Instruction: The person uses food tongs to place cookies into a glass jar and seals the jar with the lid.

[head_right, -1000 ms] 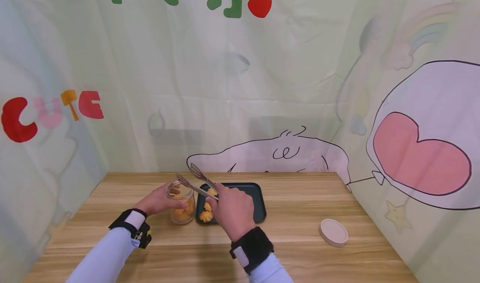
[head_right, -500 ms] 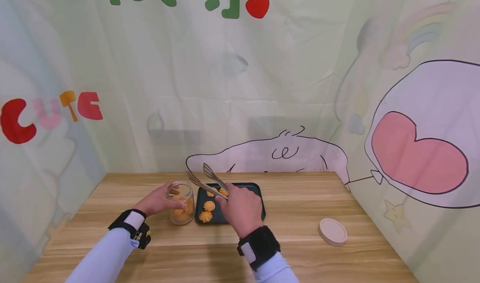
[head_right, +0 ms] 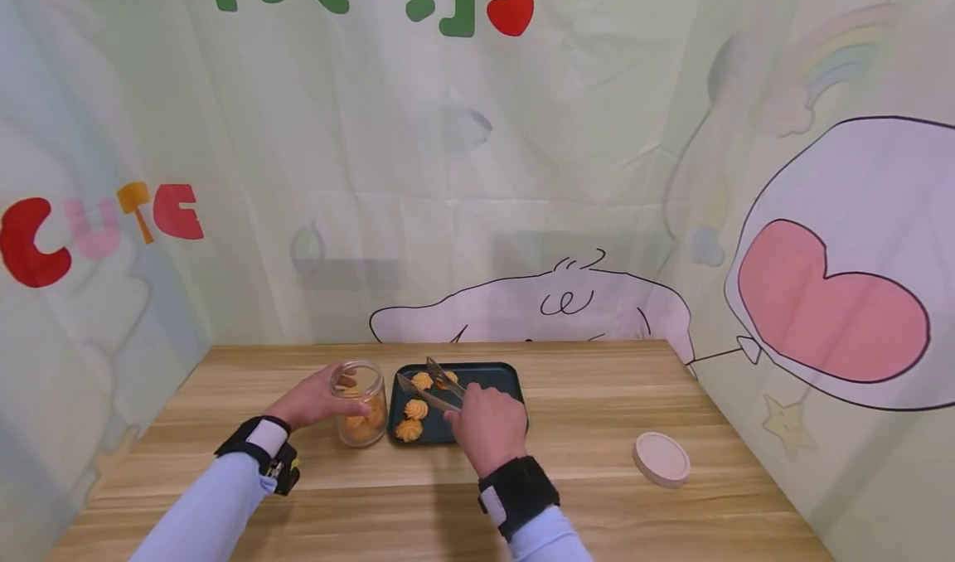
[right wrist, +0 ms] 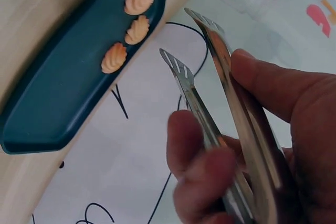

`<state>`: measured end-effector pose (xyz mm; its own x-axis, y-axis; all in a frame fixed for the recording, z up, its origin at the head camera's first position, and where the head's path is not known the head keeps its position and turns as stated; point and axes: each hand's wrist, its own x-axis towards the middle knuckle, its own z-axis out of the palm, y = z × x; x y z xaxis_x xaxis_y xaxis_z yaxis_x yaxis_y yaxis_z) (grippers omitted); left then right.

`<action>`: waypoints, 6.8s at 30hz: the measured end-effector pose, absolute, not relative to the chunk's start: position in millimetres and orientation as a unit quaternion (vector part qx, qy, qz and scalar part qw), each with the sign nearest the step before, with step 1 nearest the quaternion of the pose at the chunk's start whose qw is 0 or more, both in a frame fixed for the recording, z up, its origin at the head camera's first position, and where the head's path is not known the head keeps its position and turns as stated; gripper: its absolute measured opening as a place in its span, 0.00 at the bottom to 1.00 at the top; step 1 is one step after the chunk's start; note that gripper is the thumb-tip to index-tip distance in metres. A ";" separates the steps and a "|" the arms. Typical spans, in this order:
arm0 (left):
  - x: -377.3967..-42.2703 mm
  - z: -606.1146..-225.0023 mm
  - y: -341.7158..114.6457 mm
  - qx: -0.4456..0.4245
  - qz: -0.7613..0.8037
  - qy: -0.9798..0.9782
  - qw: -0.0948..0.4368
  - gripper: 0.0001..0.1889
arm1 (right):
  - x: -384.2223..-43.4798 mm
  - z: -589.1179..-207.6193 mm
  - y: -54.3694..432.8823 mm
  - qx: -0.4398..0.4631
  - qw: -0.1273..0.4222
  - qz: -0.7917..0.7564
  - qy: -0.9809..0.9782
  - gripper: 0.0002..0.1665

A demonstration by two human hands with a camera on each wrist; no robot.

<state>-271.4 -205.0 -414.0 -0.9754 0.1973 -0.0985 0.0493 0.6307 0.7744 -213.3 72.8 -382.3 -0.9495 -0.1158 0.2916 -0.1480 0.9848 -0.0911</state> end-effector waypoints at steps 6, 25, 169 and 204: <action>-270.1 -411.9 -204.0 0.066 0.422 0.900 0.088 0.49 | -213.5 -390.2 70.7 0.065 0.116 0.059 -0.989 0.21; -270.1 -412.1 -205.3 0.071 0.424 0.898 0.090 0.49 | -214.5 -413.0 67.9 0.053 0.115 0.052 -0.991 0.21; -275.9 -418.0 -206.5 0.060 0.442 0.889 0.102 0.49 | -190.7 -351.7 41.8 0.137 0.185 0.163 -0.960 0.26; -272.5 -416.1 -204.5 0.062 0.423 0.899 0.090 0.48 | -195.9 -370.2 77.4 0.084 0.151 0.192 -0.966 0.27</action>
<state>-272.5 -204.5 -416.1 -0.9760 0.1881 -0.1099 0.0352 0.6339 0.7726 -195.9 77.4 -370.2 -0.9399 -0.1049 0.3248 -0.2211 0.9120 -0.3455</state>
